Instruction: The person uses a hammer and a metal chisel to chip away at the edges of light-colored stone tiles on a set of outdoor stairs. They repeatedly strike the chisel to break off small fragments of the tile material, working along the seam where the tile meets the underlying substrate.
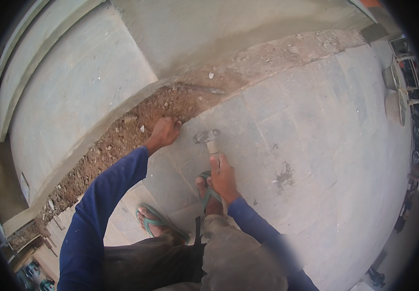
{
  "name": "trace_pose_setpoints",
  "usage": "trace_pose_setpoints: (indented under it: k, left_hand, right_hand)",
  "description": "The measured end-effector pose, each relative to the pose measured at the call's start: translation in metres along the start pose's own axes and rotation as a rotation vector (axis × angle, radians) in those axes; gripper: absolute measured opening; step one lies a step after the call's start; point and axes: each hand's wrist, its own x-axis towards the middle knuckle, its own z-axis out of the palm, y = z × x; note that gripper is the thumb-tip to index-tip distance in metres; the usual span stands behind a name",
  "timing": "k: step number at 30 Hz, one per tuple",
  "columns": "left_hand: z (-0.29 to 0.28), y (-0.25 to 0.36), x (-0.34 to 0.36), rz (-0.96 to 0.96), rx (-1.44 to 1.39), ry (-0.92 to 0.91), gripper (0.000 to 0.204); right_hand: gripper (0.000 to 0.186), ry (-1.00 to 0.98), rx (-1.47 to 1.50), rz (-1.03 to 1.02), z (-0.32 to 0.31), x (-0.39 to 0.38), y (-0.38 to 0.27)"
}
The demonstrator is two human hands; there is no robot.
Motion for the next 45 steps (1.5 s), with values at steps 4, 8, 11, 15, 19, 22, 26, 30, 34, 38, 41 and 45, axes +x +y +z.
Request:
trace_pose_setpoints:
  k: [4, 8, 11, 15, 19, 22, 26, 30, 34, 38, 41, 45]
  left_hand:
    - [0.0, 0.003, 0.002, -0.023, 0.009, -0.026, 0.034]
    - [-0.002, 0.001, 0.001, -0.043, 0.022, -0.036, 0.035]
    - [-0.001, 0.002, 0.0, -0.045, 0.014, -0.034, 0.036]
    - [0.001, 0.001, -0.001, -0.029, 0.034, -0.051, 0.036]
    - [-0.002, -0.002, 0.002, -0.032, 0.021, -0.048, 0.036]
    - [-0.002, 0.0, 0.001, -0.03, 0.038, -0.088, 0.036]
    - [-0.02, 0.003, 0.001, -0.063, -0.018, -0.127, 0.037]
    - [-0.043, 0.001, 0.007, 0.051, -0.021, -0.069, 0.035]
    - [-0.05, 0.021, 0.012, 0.112, -0.155, 0.081, 0.028]
    - [-0.056, 0.043, 0.012, 0.02, -0.359, -0.01, 0.029]
    - [-0.05, 0.054, 0.008, 0.075, -0.386, -0.058, 0.028]
    - [-0.026, 0.078, 0.004, 0.154, -0.452, -0.236, 0.019]
  right_hand:
    - [0.041, 0.054, -0.008, -0.089, -0.002, -0.002, 0.007]
    - [0.037, 0.001, -0.087, -0.136, -0.016, 0.001, -0.011]
    - [0.035, 0.061, -0.01, -0.173, -0.015, -0.008, -0.013]
    - [0.035, -0.009, -0.086, -0.123, -0.023, -0.004, -0.018]
    - [0.033, 0.018, -0.132, -0.14, -0.019, -0.001, -0.007]
    - [0.033, 0.002, -0.111, -0.088, -0.032, 0.011, -0.005]
    - [0.043, 0.192, 0.143, -0.116, -0.032, 0.008, 0.028]
    - [0.042, 0.219, 0.213, 0.005, -0.048, 0.01, 0.039]
    - [0.042, 0.238, 0.317, 0.056, -0.057, 0.003, 0.039]
    - [0.042, 0.202, 0.367, 0.143, -0.062, -0.005, 0.027]
    - [0.042, 0.197, 0.404, 0.14, -0.061, -0.007, 0.024]
    - [0.043, 0.211, 0.423, 0.159, -0.063, -0.003, 0.029]
